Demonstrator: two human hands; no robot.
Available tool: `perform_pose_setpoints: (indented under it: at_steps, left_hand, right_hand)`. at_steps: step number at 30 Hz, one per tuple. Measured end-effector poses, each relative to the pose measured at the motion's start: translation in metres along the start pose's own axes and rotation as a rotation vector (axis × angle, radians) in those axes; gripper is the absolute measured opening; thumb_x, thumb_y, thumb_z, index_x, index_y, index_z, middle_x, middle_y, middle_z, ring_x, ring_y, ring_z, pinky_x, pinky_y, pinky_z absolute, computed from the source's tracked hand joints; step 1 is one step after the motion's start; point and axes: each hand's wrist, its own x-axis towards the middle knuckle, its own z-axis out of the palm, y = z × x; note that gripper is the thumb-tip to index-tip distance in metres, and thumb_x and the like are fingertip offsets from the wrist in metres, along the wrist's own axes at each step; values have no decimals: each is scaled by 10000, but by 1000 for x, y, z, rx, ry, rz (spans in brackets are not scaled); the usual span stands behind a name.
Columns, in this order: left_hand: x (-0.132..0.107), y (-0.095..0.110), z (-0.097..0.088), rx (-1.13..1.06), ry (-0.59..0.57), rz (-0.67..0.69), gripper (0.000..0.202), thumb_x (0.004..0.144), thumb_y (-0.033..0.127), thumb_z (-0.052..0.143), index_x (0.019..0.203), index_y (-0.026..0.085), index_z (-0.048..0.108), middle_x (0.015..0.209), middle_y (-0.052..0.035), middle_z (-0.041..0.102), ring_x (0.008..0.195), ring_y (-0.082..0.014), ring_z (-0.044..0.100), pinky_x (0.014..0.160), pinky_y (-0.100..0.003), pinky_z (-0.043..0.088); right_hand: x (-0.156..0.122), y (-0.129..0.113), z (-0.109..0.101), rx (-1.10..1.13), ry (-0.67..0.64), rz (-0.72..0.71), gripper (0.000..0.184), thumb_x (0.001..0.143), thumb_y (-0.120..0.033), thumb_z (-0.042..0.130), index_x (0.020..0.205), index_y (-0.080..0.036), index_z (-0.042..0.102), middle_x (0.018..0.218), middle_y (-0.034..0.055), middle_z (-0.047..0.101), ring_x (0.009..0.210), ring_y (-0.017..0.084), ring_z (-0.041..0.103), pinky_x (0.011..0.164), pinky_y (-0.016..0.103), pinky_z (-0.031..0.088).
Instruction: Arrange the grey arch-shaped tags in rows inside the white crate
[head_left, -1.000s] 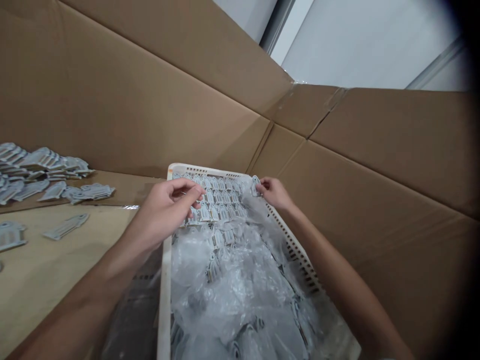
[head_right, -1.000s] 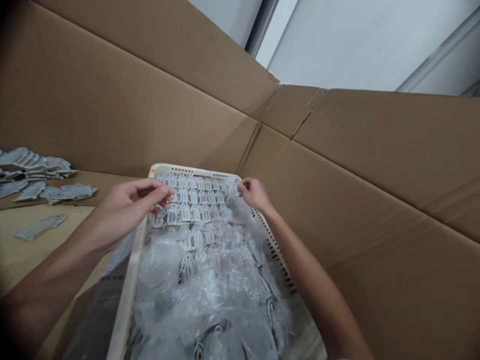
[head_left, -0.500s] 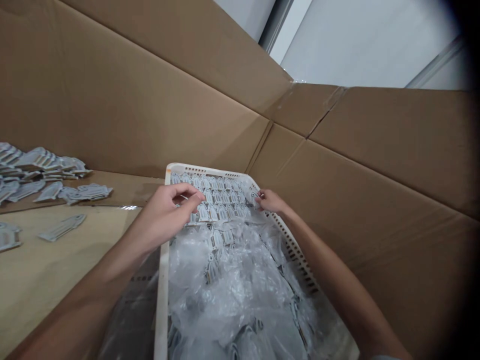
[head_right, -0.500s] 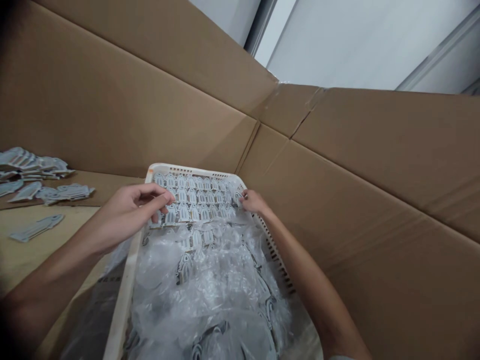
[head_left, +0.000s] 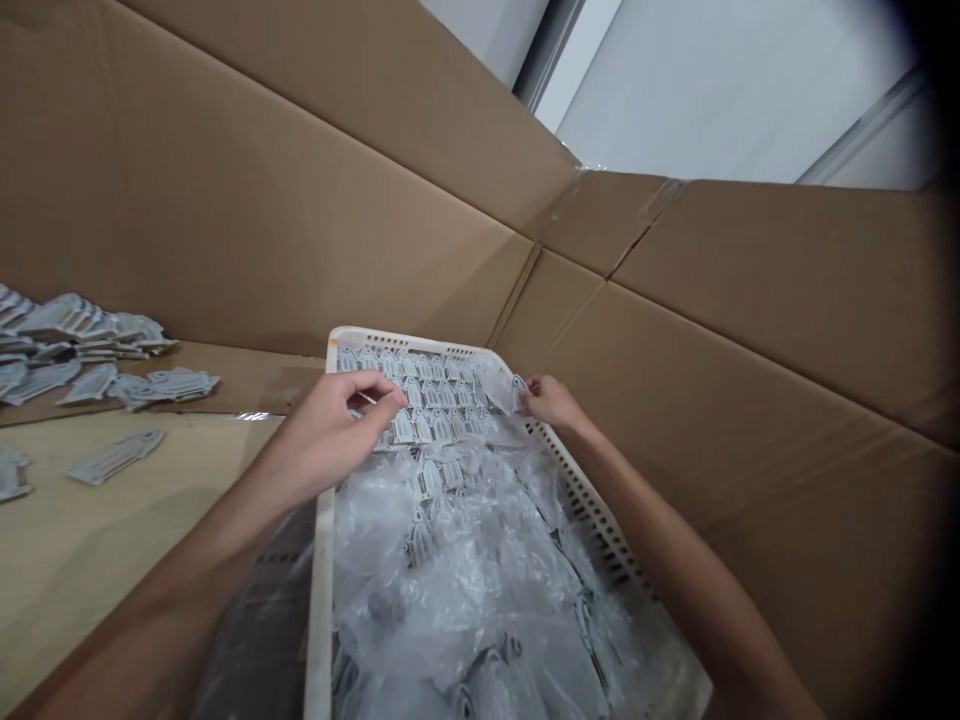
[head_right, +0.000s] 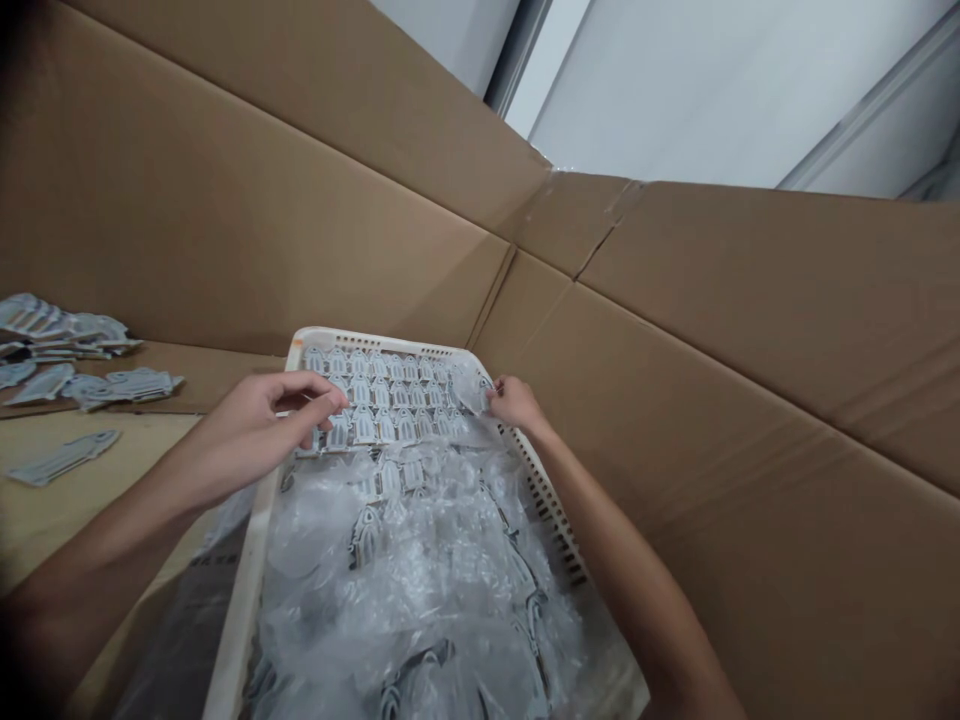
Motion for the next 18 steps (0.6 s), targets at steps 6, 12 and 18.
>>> perform_pose_setpoints:
  at_steps: [6,12,18]
  left_hand:
    - [-4,-5,5,205,-110,168,242,949,367,582,1003,225,770,1078,-58,767,939,-247,689,821,-364,497]
    - [-18,-14,27,456,-533,412,516,944,146,440,1411,177,657,1454,-129,620,1380,-288,547,1140,-428,437]
    - [-28,-15,42,550,-705,390,545,937,106,425,1445,121,622,1379,-193,666,1332,-341,578,1142,-501,439]
  right_hand:
    - [-74,-54,-22,305,-393,-305,159,965,-308,691,989,-206,571,888,43,691,774,216,758,610,285,573]
    - [-119,-73,0,203,-775,-361,120,973,-278,644,943,-203,555,797,-3,640,700,194,751,579,268,533]
    - [-115,-67,-13,371,-1038,-315,221,980,-385,679,1012,-193,574,946,31,649,822,202,745,679,313,602]
